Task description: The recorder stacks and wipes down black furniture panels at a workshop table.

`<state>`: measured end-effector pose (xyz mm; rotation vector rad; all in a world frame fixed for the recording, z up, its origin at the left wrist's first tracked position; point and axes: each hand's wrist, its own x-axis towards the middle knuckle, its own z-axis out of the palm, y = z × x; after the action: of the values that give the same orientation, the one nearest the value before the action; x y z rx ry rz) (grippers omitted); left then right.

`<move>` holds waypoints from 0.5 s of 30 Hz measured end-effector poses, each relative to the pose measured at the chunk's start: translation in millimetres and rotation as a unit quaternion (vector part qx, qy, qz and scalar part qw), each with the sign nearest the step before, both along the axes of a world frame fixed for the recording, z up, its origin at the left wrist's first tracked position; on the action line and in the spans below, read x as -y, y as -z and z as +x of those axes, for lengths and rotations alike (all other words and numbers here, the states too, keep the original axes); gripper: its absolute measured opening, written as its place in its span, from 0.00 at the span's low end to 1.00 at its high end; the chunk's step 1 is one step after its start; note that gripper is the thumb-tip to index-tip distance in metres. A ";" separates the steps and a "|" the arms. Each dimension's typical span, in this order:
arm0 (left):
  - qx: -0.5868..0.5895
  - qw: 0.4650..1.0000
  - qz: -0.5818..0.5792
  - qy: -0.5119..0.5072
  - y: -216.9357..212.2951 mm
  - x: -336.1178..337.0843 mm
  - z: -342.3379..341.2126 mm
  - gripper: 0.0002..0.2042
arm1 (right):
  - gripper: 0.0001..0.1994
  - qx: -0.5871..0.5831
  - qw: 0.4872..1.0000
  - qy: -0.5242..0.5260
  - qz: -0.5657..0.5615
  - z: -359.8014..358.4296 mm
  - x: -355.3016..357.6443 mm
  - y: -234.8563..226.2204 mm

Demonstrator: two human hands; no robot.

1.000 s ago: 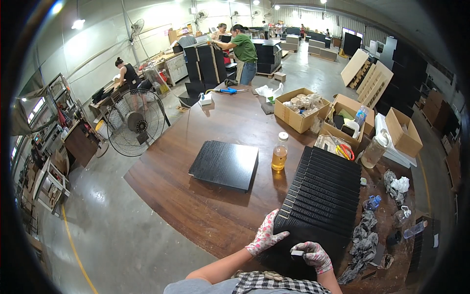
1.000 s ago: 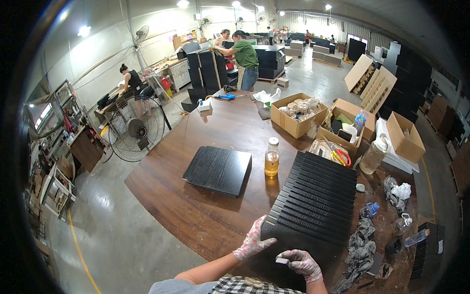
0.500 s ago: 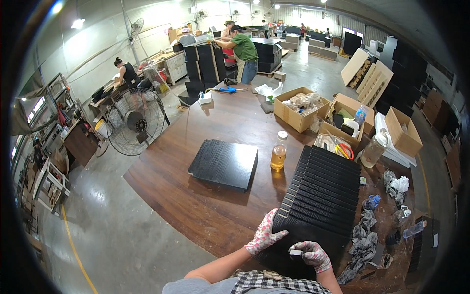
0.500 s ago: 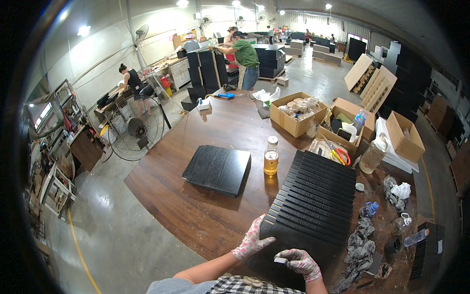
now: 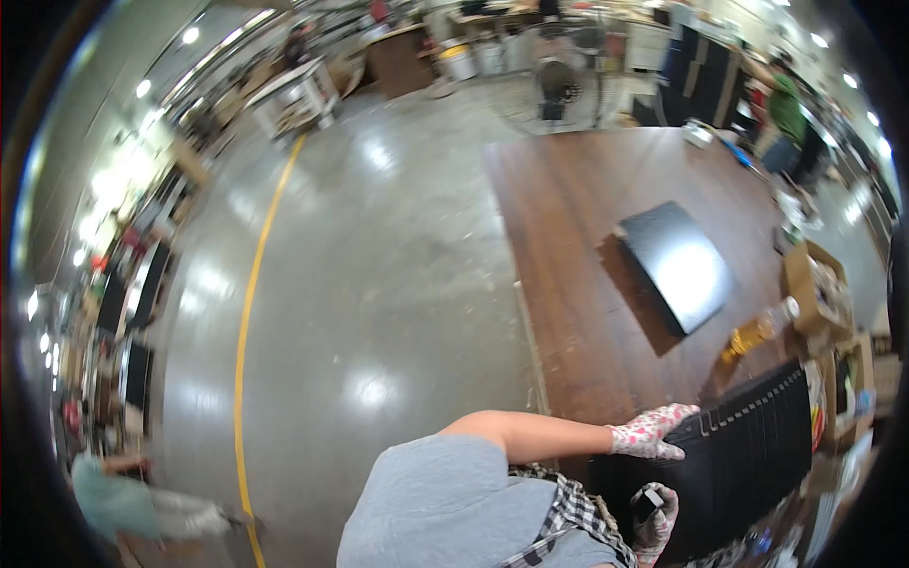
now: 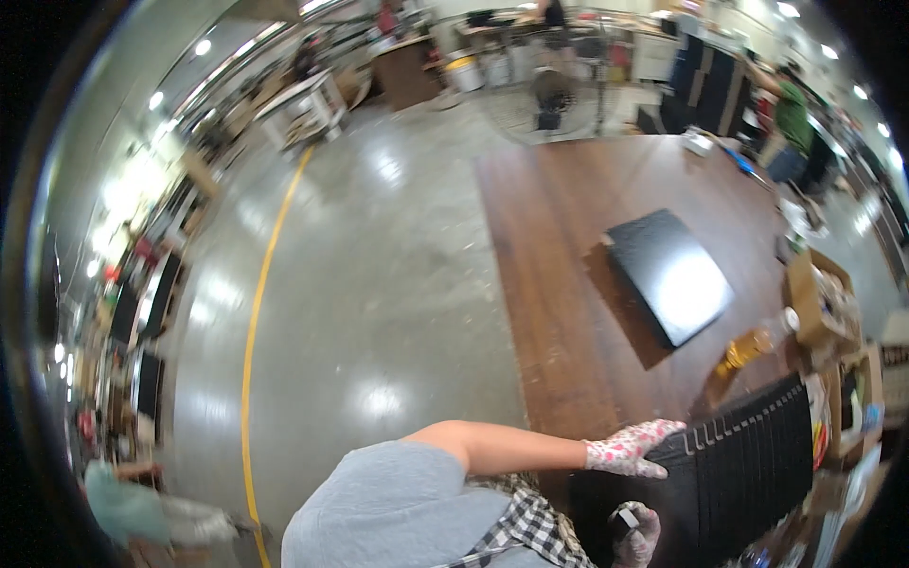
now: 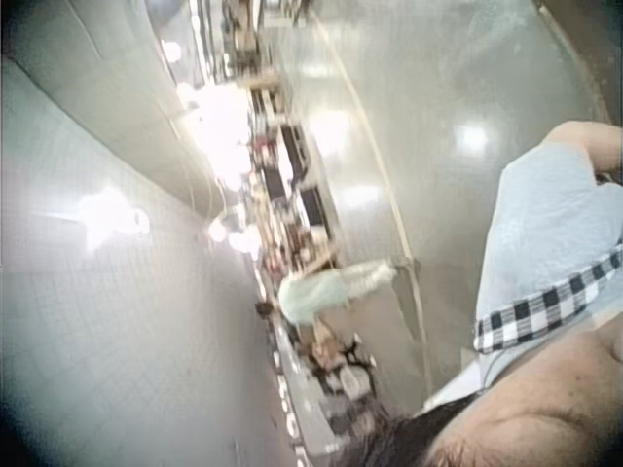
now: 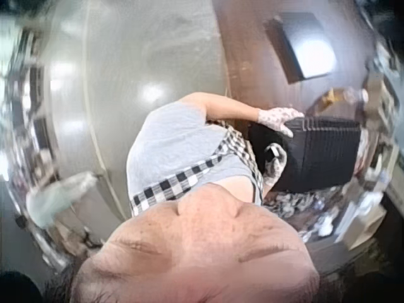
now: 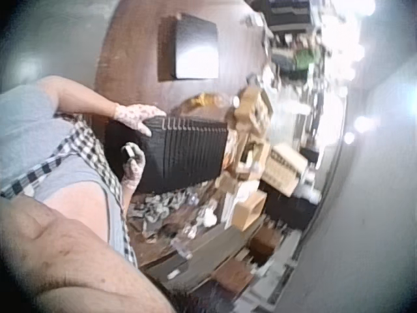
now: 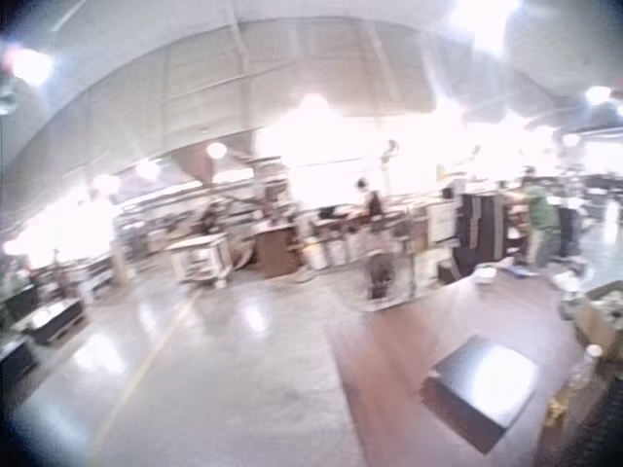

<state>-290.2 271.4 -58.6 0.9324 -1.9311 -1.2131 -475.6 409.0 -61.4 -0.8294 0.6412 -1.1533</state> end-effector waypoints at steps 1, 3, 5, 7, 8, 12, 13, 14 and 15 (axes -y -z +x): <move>-0.012 1.000 0.008 -0.007 0.5 0.0 -0.5 0.45 | 0.22 0.000 1.000 -0.015 -0.003 0.1 -1.2 -1.2; -0.016 0.999 0.019 -0.020 -5.5 -2.9 0.1 0.44 | 0.21 -0.006 0.999 -0.040 -0.007 -2.5 3.0 -1.4; -0.025 0.999 0.002 -0.041 0.8 -4.6 -2.3 0.44 | 0.21 -0.029 0.998 -0.050 -0.008 -2.9 6.4 1.5; -0.019 0.999 0.013 -0.044 -3.5 -5.9 -2.0 0.44 | 0.22 -0.057 0.997 -0.049 -0.010 -4.5 9.6 3.8; -0.015 0.999 0.011 -0.045 -1.4 -5.1 -4.3 0.44 | 0.22 -0.072 0.996 -0.047 -0.012 -5.5 11.7 4.5; -0.016 0.999 0.026 -0.040 -7.7 -4.0 -4.5 0.44 | 0.23 -0.154 0.987 -0.028 -0.027 -8.2 18.0 4.6; -0.019 0.998 0.028 -0.043 -7.0 -3.8 -5.3 0.44 | 0.24 -0.173 0.984 -0.024 -0.031 -9.8 19.6 4.0; -0.021 0.998 0.030 -0.045 -6.8 -4.2 -5.6 0.44 | 0.24 -0.189 0.981 -0.020 -0.034 -11.5 19.9 3.6; -0.017 0.998 0.032 -0.044 -9.5 -4.1 -4.5 0.43 | 0.24 -0.204 0.978 -0.017 -0.037 -11.2 20.6 3.6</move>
<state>-294.7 275.5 -49.2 1.0114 -1.8144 -1.2385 -486.8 388.3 -65.0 -1.1515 0.9199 -0.9876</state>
